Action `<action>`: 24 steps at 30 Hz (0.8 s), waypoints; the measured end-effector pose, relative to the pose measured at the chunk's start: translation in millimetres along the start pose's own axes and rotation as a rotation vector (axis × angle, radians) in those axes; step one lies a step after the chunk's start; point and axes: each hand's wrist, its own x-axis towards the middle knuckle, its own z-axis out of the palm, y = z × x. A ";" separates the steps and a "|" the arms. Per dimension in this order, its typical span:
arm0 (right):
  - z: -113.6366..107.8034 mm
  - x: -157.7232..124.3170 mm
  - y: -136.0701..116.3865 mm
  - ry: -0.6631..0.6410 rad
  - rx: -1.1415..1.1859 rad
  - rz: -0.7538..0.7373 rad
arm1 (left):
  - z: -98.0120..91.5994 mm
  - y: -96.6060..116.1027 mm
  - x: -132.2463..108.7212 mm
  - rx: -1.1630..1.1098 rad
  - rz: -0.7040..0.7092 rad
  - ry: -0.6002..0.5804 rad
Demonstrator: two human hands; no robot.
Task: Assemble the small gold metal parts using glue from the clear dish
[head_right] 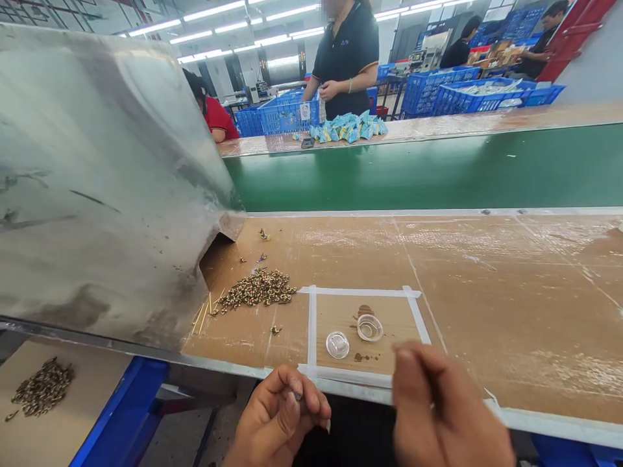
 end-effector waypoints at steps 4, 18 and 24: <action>5.9 40.8 30.3 -0.052 -0.068 -0.014 | -7.3 0.6 -1.0 0.002 0.014 0.035; 22.3 26.1 51.6 -0.115 -0.107 -0.083 | -24.0 18.2 -14.9 0.128 0.005 0.257; 58.9 -23.7 -2.4 -0.312 0.138 -0.549 | -40.4 32.9 -25.8 0.344 0.107 0.428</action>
